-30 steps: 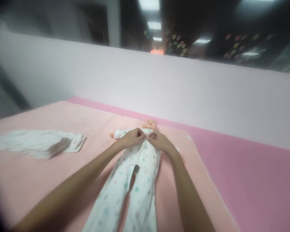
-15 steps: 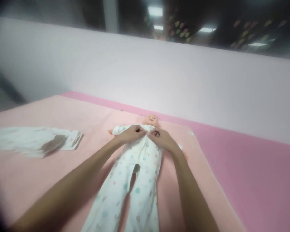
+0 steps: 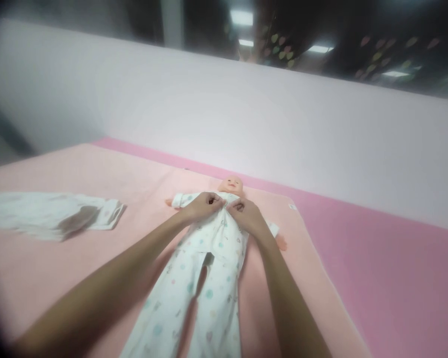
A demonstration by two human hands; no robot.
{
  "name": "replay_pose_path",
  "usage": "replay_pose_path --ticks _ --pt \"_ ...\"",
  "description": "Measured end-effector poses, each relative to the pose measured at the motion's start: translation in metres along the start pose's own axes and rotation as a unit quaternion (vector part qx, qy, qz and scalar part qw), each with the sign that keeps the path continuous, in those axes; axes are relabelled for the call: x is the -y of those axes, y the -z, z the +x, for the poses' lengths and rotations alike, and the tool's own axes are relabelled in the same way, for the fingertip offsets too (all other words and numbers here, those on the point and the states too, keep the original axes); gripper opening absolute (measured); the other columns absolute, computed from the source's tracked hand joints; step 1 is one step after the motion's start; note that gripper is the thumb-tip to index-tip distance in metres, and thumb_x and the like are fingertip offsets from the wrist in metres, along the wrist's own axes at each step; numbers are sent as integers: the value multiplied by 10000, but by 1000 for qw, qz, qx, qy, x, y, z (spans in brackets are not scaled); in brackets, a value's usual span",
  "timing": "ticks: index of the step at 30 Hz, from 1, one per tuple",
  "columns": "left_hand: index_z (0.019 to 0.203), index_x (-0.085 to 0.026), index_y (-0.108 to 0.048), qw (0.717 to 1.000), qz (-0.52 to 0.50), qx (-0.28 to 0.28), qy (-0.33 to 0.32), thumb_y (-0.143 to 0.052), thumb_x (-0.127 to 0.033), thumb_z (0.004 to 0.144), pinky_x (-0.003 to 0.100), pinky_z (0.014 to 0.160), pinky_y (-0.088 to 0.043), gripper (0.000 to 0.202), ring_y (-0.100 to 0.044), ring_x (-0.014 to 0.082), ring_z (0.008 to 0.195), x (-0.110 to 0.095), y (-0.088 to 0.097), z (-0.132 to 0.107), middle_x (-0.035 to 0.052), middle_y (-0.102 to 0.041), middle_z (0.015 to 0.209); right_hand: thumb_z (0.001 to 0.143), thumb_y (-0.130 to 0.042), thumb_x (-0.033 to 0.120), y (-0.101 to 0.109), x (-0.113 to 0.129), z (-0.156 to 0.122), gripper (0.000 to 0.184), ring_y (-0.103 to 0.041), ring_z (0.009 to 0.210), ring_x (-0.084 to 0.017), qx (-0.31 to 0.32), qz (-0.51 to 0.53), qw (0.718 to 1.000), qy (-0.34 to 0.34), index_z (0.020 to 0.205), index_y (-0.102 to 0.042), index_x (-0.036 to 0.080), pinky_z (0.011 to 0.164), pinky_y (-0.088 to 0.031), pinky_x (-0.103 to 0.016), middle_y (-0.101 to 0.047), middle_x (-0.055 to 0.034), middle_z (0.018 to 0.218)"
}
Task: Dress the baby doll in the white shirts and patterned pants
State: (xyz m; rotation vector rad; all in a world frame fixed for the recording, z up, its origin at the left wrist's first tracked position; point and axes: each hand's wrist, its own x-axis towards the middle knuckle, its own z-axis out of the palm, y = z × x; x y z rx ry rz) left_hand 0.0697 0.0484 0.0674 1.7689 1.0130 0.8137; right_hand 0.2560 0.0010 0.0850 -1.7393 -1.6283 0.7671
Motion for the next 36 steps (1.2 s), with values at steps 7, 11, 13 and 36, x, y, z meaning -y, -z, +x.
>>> replay_pose_path --ticks 7,11,13,36 --pt "636 -203 -426 1000 -4 -4 -12 -605 -458 871 264 551 -246 390 -350 106 575 3 -2 2 -48 -398 609 930 -609 299 -16 22 -18 103 -629 820 -193 -113 -173 977 42 872 -635 218 723 -410 -303 -714 -23 890" --pt "626 -208 -392 1000 -22 5 3 -596 -467 881 268 539 -221 417 -304 99 556 2 -1 0 -57 -336 592 973 -530 201 -25 26 -26 115 -607 838 -208 -147 -262 948 100 887 -607 204 707 -394 -318 -686 -59 935" --pt "614 -211 -368 1000 -24 1 5 -605 -468 874 270 535 -212 436 -293 98 549 1 -2 0 -58 -320 582 984 -496 164 -32 28 -31 149 -598 850 -226 -161 -301 934 107 895 -610 198 691 -391 -330 -672 -82 940" --pt "934 -188 -626 982 149 -98 59 -562 -381 951 299 755 -433 205 -690 249 952 0 -14 43 110 -772 1058 944 -608 462 -4 -17 53 307 -671 924 -208 -58 -35 997 -25 979 -726 180 805 -453 -295 -769 -78 1041"
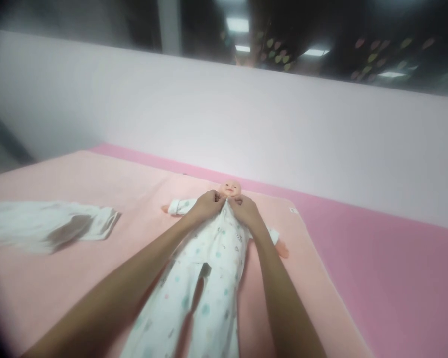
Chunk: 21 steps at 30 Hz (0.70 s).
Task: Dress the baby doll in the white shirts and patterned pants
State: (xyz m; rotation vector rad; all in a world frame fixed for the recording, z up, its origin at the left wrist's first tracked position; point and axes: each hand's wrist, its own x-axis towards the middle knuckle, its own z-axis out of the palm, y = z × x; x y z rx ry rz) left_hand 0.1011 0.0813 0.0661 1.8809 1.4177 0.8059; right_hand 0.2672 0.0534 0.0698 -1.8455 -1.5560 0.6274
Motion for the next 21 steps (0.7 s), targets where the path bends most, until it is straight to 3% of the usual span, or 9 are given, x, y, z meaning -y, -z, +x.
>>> replay_pose_path --ticks 5,10,13,17,21 --pt "796 -190 -586 999 -36 22 0 -564 -345 911 281 643 -390 194 -652 204 748 3 -4 8 74 -729 810 891 -658 527 3 -3 3 373 -659 870 -210 34 40 999 14 930 -754 169 738 -440 -292 -769 -67 965" --pt "638 -215 -465 991 -104 76 -33 -583 -332 874 278 542 -308 288 -469 138 521 6 3 7 -22 -503 560 876 -668 515 2 -2 -1 350 -654 870 -209 2 40 999 10 933 -742 178 734 -440 -294 -758 -65 959" --pt "593 -219 -403 989 -105 89 -44 -585 -319 876 283 534 -267 350 -392 122 503 5 7 6 -41 -414 527 866 -674 471 0 -3 -2 307 -646 890 -204 1 64 998 11 952 -722 180 746 -449 -291 -744 -66 987" --pt "590 -221 -373 989 -110 98 -30 -571 -300 899 281 538 -257 376 -372 117 511 2 11 5 -44 -396 534 859 -668 481 1 -5 -1 308 -613 851 -189 8 72 997 11 927 -678 180 725 -439 -288 -701 -52 951" --pt "609 -224 -379 987 -129 98 -8 -567 -298 915 273 532 -279 366 -389 117 520 -2 12 3 -44 -400 552 871 -644 459 0 -4 -2 264 -603 841 -186 -19 44 997 52 866 -625 197 735 -422 -288 -677 -22 885"
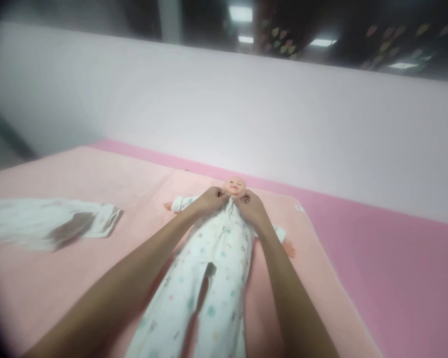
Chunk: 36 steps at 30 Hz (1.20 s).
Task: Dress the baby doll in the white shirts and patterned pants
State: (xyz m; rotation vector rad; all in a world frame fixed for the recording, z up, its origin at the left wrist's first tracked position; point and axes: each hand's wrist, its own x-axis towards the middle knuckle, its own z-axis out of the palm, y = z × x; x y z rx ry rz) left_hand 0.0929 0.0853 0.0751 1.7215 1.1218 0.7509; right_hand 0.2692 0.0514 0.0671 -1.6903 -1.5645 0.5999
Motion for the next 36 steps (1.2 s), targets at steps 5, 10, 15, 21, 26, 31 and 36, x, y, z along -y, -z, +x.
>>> replay_pose_path --ticks 5,10,15,21,26,31,36 --pt "643 -214 -457 999 26 -29 -23 -622 -297 886 270 553 -323 305 -461 134 542 1 -4 0 -28 -499 567 928 -559 381 -9 16 -14 188 -575 732 -187 -64 -127 989 30 828 -573 222 699 -384 -298 -637 2 752" --pt "739 -196 -582 997 45 -43 -50 -614 -307 895 273 594 -357 194 -561 165 630 5 -10 7 6 -628 662 926 -513 267 -16 29 -24 85 -606 789 -210 -67 -193 978 47 872 -558 220 714 -386 -313 -682 -38 846" --pt "882 -184 -630 997 40 -42 -48 -592 -366 932 280 674 -421 192 -639 190 766 -5 -3 -7 41 -707 833 961 -547 386 1 40 -39 185 -651 878 -221 -44 -156 986 24 1015 -613 222 749 -426 -318 -707 -42 960" --pt "1103 -228 -565 981 132 16 -144 -718 -483 838 348 793 -490 399 -613 255 986 -5 28 -126 86 -648 1133 961 -579 444 21 50 -157 244 -633 786 -213 23 -190 975 113 1127 -553 266 650 -449 -322 -657 -33 1003" --pt "1076 -229 -522 950 255 13 -179 -653 -284 817 415 849 -491 295 -537 289 1026 23 3 -179 104 -592 1150 916 -598 342 -8 30 -199 179 -634 829 -228 33 -218 965 142 1039 -504 251 625 -448 -312 -636 -37 978" --pt "929 -229 -493 941 292 -55 -161 -496 -286 929 390 771 -451 58 -570 267 869 27 -8 -155 77 -620 958 998 -428 336 -15 32 -171 190 -557 679 -194 -43 -252 952 168 831 -436 247 607 -372 -305 -591 -15 783" --pt "908 -235 -511 971 152 -187 11 -321 -423 1035 320 722 -420 296 -638 248 841 57 61 -149 47 -667 861 993 -404 493 54 -3 -177 382 -470 573 -187 -124 -204 971 25 706 -312 259 597 -343 -311 -448 22 599"
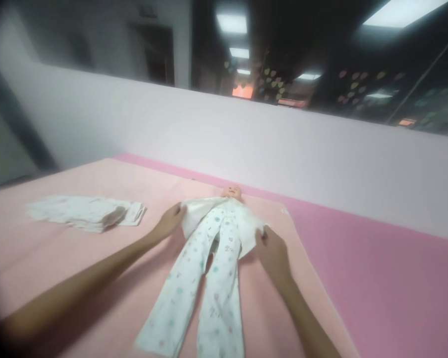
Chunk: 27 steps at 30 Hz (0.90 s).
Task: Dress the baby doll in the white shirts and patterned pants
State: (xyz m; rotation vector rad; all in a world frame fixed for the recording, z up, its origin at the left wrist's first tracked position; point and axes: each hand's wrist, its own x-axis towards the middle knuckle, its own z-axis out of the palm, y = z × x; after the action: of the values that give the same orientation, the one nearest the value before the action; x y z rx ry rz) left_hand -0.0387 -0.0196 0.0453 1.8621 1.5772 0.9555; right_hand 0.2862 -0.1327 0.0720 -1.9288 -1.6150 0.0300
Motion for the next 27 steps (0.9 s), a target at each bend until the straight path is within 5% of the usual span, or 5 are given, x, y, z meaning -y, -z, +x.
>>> replay_pose_path --ticks 6,11,17,23,27 --pt "808 -219 -563 978 206 0 34 -476 -396 955 340 739 -386 245 -636 283 855 78 46 -4 89 -698 875 856 -536 550 21 -94 -35 275 -632 716 -282 91 16 985 -147 783 -571 287 637 -436 -368 -670 -42 758" --pt "1098 -180 -612 978 125 -37 -163 -483 -425 977 419 1006 -422 303 -564 310 1145 35 15 3 144 -659 1191 900 -552 575 0 -54 -19 419 -678 968 -284 13 62 995 -74 1155 -609 248 786 -513 -398 -694 -106 1151" --pt "1391 -192 -500 964 -11 122 -238 -664 -647 867 474 1086 -429 713 -484 343 1341 -30 -45 36 162 -548 1429 930 -612 581 -40 11 27 546 -623 1103 -245 81 168 980 70 1360 -534 254 869 -540 -375 -576 -109 1384" --pt "1036 -213 -595 956 12 146 -254 -668 -637 867 410 855 -489 462 -610 273 963 -34 -51 37 75 -659 1022 914 -625 628 -51 10 43 412 -564 777 -203 154 168 971 77 1010 -592 229 733 -480 -356 -614 -19 925" --pt "978 -217 -591 929 61 177 -319 -708 -682 820 415 869 -463 505 -566 286 984 -23 -32 10 69 -632 989 911 -648 609 -32 8 25 387 -550 849 -221 195 146 957 156 864 -569 232 760 -459 -356 -592 -27 932"
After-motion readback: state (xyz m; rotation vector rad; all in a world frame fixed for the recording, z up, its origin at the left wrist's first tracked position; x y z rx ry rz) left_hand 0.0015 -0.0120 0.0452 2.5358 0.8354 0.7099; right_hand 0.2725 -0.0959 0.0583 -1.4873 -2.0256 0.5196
